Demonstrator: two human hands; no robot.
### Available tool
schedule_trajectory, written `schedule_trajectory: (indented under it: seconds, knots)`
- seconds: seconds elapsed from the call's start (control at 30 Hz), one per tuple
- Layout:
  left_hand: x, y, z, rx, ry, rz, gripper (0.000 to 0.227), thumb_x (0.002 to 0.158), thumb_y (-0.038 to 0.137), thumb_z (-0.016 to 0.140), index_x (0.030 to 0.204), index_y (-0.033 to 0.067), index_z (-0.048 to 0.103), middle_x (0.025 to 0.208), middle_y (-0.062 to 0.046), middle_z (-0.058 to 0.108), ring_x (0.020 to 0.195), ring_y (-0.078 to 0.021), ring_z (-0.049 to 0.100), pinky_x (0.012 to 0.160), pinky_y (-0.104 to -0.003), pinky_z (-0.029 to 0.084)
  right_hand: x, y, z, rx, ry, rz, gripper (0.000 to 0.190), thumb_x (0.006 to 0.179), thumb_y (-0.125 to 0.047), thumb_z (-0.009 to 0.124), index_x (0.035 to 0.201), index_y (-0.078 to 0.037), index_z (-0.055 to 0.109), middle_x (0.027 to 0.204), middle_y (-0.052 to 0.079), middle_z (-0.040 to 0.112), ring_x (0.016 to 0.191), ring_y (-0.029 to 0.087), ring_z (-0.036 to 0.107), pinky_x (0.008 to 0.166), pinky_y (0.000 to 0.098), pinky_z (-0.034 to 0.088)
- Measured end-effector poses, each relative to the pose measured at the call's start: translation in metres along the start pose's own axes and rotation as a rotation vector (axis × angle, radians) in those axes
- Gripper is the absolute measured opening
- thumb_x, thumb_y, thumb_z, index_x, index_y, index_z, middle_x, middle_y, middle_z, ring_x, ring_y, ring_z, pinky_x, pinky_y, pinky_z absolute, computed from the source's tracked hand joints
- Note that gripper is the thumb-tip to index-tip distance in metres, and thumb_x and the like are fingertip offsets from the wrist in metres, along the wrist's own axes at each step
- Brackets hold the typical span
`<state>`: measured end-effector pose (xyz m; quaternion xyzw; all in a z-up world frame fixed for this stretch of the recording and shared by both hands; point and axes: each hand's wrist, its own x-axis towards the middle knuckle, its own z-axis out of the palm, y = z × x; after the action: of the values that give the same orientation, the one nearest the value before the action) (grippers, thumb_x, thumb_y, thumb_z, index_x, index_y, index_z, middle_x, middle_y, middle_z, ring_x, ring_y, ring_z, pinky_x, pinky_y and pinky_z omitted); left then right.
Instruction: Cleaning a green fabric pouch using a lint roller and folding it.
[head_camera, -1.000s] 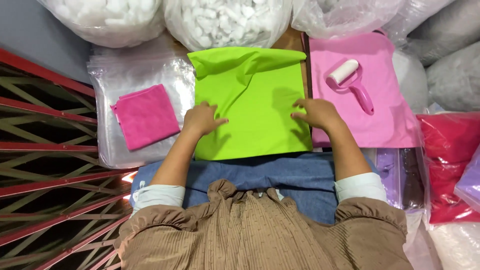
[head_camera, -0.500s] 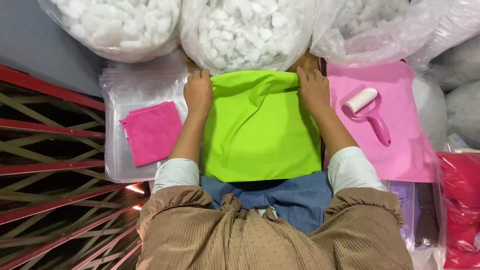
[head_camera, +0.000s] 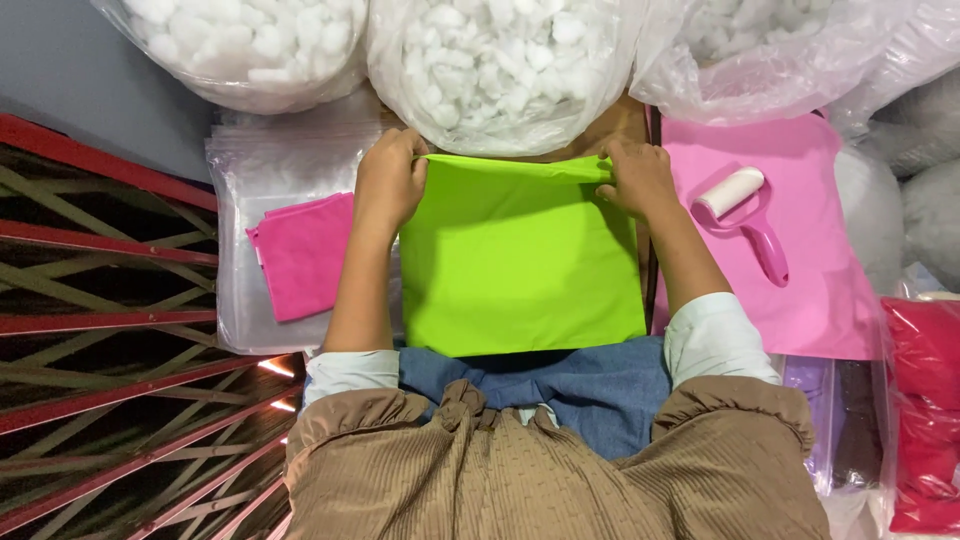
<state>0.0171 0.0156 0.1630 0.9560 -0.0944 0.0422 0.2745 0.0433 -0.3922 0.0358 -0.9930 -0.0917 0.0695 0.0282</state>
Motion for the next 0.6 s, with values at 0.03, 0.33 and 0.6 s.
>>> schedule_trajectory:
  seconds: [0.03,0.33,0.6]
  knots:
    - [-0.003,-0.001,-0.002,-0.03,0.007,0.001,0.006,0.089,0.003,0.07,0.095,0.0049,0.07,0.087,-0.013,0.063,0.088,-0.0378,0.068,0.08,-0.048,0.054,0.0,0.0,-0.006,0.01,-0.044,-0.01,0.044,0.083,-0.036,0.077,0.119,-0.026,0.053,0.122,0.013,0.072,0.126,0.037,0.06,0.114,0.0554,0.03]
    - [0.008,-0.033,-0.015,-0.212,0.191,-0.156,0.016,0.085,0.0,0.073,0.098,0.0098,0.073,0.089,-0.01,0.067,0.088,-0.0332,0.07,0.078,-0.043,0.057,-0.023,0.001,-0.12,0.246,0.167,0.044,0.009,0.096,-0.025,0.075,0.103,-0.02,0.077,0.094,0.012,0.072,0.096,0.042,0.067,0.085,0.0527,0.05]
    - [0.03,-0.05,0.045,-0.224,0.31,-0.112,0.058,0.088,-0.002,0.068,0.142,0.0127,0.051,0.145,-0.018,0.026,0.128,-0.0359,0.05,0.102,-0.042,0.05,0.024,-0.036,-0.094,-0.143,0.723,0.064,0.036,0.088,-0.013,0.085,0.119,-0.014,0.066,0.117,0.014,0.062,0.099,0.035,0.056,0.073,0.0456,0.047]
